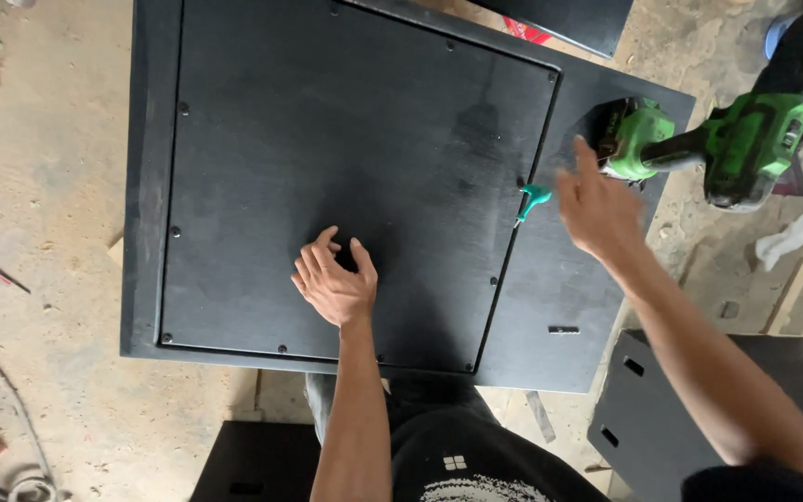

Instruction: Marking layout points on a black wooden box using a green marker for assembly.

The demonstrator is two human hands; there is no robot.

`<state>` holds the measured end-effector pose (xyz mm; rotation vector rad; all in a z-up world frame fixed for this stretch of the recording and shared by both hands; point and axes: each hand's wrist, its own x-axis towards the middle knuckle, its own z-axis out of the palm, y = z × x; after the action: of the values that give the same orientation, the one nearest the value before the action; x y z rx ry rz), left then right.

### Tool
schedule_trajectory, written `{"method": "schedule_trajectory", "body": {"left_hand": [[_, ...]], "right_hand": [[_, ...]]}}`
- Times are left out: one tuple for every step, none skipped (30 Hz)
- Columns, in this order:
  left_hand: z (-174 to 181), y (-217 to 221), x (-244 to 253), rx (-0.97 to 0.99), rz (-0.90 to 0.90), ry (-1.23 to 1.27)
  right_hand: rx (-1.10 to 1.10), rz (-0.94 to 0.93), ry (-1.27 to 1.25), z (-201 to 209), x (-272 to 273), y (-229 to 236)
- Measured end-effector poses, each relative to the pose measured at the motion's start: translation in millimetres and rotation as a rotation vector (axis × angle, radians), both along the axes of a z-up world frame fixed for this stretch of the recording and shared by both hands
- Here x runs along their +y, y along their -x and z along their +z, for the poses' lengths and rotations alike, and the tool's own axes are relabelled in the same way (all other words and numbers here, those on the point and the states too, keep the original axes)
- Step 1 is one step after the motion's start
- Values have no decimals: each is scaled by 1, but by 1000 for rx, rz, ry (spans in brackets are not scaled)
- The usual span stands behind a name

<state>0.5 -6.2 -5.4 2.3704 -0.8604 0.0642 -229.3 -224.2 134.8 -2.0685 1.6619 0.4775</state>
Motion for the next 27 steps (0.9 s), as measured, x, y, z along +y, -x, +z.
{"method": "schedule_trajectory", "body": {"left_hand": [[0,0,0,0,4,2],[1,-1,2,5,8,-3],[2,-1,4,3,-15,-25],[2,-3,3,0,-43,-42],[1,-1,3,1,-45,-40],[0,-1,3,-3,-20,-19],[-2,0,2,-7,4,2],[0,-1,2,-6,5,2],[1,-1,2,9,-14,-2],[2,-2,3,26,-32,-9],[2,-1,3,27,-30,-11],[2,-1,3,23,-29,1],[2,-2,2,19,-27,13],[1,-1,1,21,-20,12],[0,0,0,16,0,21],[-1,0,1,10,16,27],[1,-1,4,11,19,23],[3,-2,4,27,-5,10],[5,-3,3,42,-29,-2],[6,-3,3,44,-28,2],[7,-3,3,51,-30,2],[8,-3,4,58,-29,-4],[7,-2,3,59,-25,-4],[6,-2,3,54,-26,-3],[4,-2,4,49,-27,-2],[3,-2,4,48,-32,1],[2,-2,4,52,-28,-5]], "right_hand": [[143,257,192,2,-1,12],[146,262,187,-5,-3,19],[90,547,303,-11,-5,27],[29,826,427,-17,-8,36],[32,825,428,-26,-10,37],[6,900,456,-35,-14,37],[-20,976,485,-45,-17,37],[-19,977,484,-51,-23,37],[-10,791,436,-58,-28,38],[-2,607,385,-65,-33,38],[-2,609,382,-66,-35,36],[23,434,301,-66,-38,34],[47,258,221,-67,-41,32],[48,265,220,-64,-39,29],[129,317,265,-61,-37,26],[208,365,307,-59,-33,24],[208,368,303,-70,-38,36],[333,485,374,-79,-45,48],[460,601,444,-89,-51,61],[462,601,449,-70,-49,51],[461,658,463,-50,-47,42],[457,719,474,-32,-44,32],[457,723,475,-40,-50,44],[526,782,454,-48,-52,58],[595,840,433,-56,-54,72],[596,835,434,-58,-41,80],[601,754,267,-60,-28,88]]}}
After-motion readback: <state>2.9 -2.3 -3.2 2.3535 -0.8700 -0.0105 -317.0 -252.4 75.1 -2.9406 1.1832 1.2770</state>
